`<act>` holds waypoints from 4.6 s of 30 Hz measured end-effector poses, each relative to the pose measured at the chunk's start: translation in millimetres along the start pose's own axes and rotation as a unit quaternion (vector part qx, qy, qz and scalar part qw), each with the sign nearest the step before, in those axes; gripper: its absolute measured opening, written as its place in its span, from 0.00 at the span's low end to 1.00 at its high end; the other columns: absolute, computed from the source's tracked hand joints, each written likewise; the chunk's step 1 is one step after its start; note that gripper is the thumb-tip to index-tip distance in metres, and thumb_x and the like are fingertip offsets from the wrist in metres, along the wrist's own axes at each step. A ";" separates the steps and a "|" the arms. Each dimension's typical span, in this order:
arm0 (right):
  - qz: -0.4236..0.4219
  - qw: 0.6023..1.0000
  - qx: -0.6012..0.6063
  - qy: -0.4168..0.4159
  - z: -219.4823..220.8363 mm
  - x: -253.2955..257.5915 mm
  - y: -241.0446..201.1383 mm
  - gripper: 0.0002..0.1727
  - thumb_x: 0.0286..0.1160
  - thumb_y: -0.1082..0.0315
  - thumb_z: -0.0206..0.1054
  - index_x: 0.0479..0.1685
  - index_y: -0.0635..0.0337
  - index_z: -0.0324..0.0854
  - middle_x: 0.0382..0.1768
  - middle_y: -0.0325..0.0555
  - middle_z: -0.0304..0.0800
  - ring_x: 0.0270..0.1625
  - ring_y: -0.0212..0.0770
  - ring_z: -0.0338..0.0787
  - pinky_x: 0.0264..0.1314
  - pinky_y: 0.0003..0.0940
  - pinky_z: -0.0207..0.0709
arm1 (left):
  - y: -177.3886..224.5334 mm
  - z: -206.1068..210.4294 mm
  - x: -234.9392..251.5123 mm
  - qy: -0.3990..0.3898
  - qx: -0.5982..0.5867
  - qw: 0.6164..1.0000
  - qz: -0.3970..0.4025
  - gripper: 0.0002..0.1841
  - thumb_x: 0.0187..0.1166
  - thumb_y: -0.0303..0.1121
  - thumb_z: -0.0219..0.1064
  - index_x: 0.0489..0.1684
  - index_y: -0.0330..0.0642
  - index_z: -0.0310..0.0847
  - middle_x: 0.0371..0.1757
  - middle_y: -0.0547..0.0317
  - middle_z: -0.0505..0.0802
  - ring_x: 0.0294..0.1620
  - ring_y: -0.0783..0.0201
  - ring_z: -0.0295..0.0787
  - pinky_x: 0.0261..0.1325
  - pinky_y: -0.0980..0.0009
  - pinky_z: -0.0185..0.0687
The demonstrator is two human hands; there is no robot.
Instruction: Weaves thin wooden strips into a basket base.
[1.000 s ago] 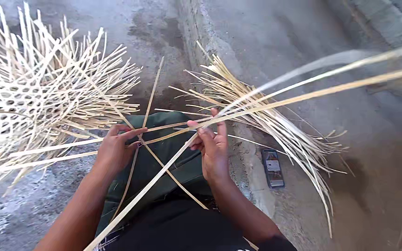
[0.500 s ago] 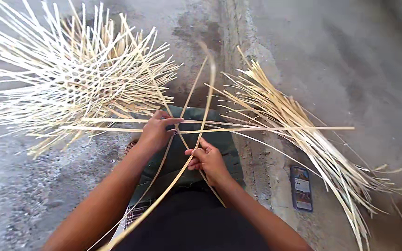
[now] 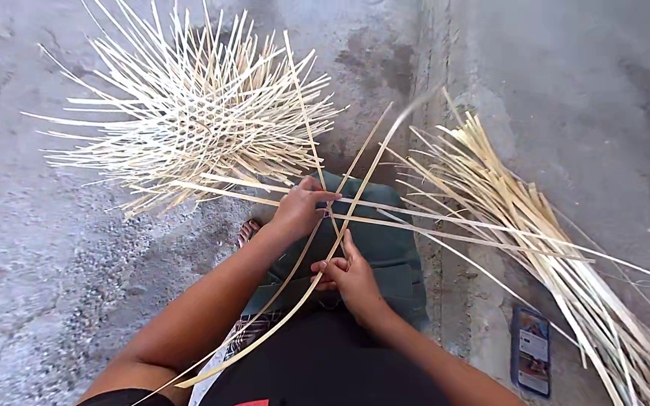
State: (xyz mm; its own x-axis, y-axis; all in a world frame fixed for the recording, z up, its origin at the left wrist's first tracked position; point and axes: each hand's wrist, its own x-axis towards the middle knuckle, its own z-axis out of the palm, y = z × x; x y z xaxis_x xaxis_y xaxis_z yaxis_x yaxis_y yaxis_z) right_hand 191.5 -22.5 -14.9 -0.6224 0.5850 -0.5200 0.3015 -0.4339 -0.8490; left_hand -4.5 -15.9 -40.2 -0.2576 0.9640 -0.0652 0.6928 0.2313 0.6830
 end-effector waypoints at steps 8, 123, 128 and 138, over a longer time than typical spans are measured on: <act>-0.078 0.997 0.001 0.024 3.7 16.1 13.5 0.52 0.82 0.77 0.64 0.96 0.62 0.25 0.41 0.53 0.93 0.35 0.42 0.96 0.44 0.35 0.94 | -7.3 -3.8 3.9 -0.031 -0.026 0.999 0.007 0.24 0.76 0.28 0.73 0.70 0.65 0.87 0.71 0.48 0.82 0.69 0.48 0.81 0.66 0.44 0.81; -0.082 0.966 0.158 0.185 -182.7 61.4 -89.7 0.19 0.88 0.76 0.53 0.75 0.60 0.68 0.43 0.48 0.87 0.38 0.39 0.92 0.48 0.38 0.90 | 5.6 3.3 -6.6 -0.042 0.042 0.998 0.020 0.31 0.67 0.48 0.82 0.74 0.72 0.82 0.75 0.44 0.78 0.67 0.45 0.83 0.65 0.45 0.83; -0.004 0.996 -0.063 0.070 -127.8 64.1 -71.5 0.20 0.85 0.77 0.59 0.74 0.63 0.75 0.42 0.52 0.89 0.37 0.44 0.93 0.45 0.42 0.93 | 8.9 1.3 -8.2 -0.038 0.024 0.999 0.012 0.30 0.69 0.47 0.81 0.74 0.69 0.82 0.75 0.44 0.79 0.67 0.43 0.82 0.67 0.43 0.81; -0.033 0.979 -0.204 -0.002 -83.0 29.0 -18.1 0.31 0.84 0.72 0.63 0.88 0.45 0.67 0.45 0.49 0.91 0.33 0.42 0.95 0.36 0.37 0.95 | -0.9 5.7 -9.0 -0.006 0.019 0.999 0.040 0.30 0.65 0.44 0.85 0.71 0.69 0.85 0.72 0.47 0.79 0.63 0.46 0.83 0.60 0.45 0.85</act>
State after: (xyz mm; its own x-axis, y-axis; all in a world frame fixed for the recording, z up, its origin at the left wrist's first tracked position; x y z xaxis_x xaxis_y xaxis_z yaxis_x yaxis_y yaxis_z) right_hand 227.9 59.1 -22.3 -0.6524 0.6003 -0.4626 0.5225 -0.0857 -0.8483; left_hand 1.1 -24.1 -44.4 -0.1920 0.9812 -0.0200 0.7358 0.1574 0.6587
